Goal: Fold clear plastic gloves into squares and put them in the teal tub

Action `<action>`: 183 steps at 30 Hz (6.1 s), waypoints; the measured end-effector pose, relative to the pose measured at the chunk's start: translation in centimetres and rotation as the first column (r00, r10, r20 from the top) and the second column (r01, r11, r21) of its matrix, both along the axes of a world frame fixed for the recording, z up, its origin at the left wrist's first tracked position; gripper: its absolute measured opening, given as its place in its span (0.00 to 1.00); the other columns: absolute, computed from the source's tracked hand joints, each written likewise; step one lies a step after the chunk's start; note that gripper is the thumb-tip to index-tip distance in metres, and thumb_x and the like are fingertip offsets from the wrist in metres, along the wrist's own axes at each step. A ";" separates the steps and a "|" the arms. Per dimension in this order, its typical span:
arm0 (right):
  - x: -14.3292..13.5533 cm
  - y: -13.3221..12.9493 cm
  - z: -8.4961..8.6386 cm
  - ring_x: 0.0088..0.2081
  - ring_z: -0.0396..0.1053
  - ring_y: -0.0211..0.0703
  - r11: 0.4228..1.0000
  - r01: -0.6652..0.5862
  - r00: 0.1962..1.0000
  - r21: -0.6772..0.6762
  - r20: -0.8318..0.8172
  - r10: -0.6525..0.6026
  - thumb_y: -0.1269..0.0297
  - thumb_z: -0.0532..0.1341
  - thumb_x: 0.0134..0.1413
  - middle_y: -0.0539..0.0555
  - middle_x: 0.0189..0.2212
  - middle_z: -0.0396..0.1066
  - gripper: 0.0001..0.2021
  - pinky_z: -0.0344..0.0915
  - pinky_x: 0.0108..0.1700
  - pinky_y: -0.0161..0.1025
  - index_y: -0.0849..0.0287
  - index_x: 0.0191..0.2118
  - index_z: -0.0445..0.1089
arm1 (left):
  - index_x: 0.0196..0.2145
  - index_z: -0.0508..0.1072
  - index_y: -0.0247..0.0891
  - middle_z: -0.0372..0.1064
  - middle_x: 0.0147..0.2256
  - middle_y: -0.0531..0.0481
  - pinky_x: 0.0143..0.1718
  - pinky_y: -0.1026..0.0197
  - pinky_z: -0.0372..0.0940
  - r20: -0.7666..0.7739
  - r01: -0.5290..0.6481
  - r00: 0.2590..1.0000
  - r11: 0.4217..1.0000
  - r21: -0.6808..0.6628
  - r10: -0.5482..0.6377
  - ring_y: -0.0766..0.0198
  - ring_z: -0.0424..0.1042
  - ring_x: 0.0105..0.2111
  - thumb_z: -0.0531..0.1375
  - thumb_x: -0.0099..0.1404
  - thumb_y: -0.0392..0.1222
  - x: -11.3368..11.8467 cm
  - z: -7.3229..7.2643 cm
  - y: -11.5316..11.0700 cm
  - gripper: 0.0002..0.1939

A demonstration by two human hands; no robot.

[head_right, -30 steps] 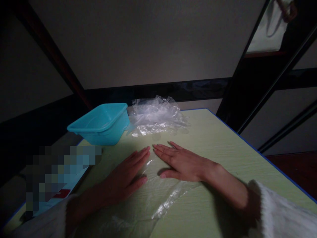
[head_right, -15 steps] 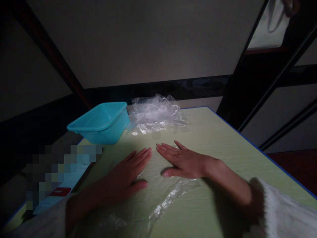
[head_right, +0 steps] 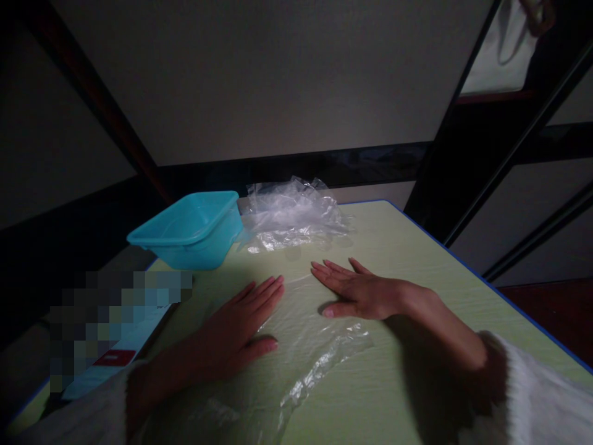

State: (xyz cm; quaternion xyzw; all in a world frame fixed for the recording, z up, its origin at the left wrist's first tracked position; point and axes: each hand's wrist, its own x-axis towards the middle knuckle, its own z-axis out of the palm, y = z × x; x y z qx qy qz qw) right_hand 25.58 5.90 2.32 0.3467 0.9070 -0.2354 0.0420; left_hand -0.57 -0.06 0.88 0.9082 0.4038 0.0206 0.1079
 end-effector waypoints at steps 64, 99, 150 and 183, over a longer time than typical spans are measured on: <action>-0.5 0.0 0.5 0.60 0.49 0.58 0.887 0.045 0.999 0.460 -0.028 -0.036 0.48 0.48 0.59 0.65 0.61 0.50 0.27 0.51 0.56 0.60 0.62 0.56 0.60 | 0.30 0.65 0.37 0.65 0.31 0.52 0.37 0.61 0.59 0.328 0.327 0.883 0.941 0.085 -0.336 0.65 0.63 0.32 0.59 0.57 0.41 0.2 1.5 -2.5 0.06; -3.6 -2.0 0.8 0.61 0.47 0.51 0.947 -0.206 0.955 0.245 -0.159 0.249 0.47 0.59 0.48 0.66 0.61 0.50 0.37 0.47 0.60 0.52 0.66 0.58 0.55 | 0.26 0.64 0.36 0.65 0.25 0.53 0.29 0.64 0.59 0.612 0.026 0.728 0.880 -0.474 0.308 0.67 0.64 0.27 0.53 0.58 0.37 0.0 2.1 -1.1 0.04; -2.1 -0.5 0.7 0.51 0.64 0.47 0.925 -0.031 0.959 0.380 -0.248 0.134 0.60 0.47 0.63 0.57 0.52 0.65 0.16 0.57 0.55 0.52 0.59 0.50 0.65 | 0.46 0.62 0.32 0.72 0.41 0.43 0.53 0.42 0.54 0.235 -0.272 0.952 0.897 0.350 0.197 0.55 0.69 0.43 0.49 0.61 0.32 -0.1 -0.1 -1.0 0.15; -3.1 -1.9 1.5 0.41 0.69 0.42 0.910 -0.114 0.913 0.399 -0.320 0.254 0.64 0.46 0.64 0.55 0.35 0.72 0.15 0.61 0.51 0.45 0.63 0.42 0.68 | 0.60 0.47 0.25 0.39 0.62 0.32 0.60 0.47 0.45 0.040 -0.022 0.999 1.000 -0.009 0.022 0.51 0.40 0.62 0.53 0.61 0.52 0.4 -0.1 -1.2 0.38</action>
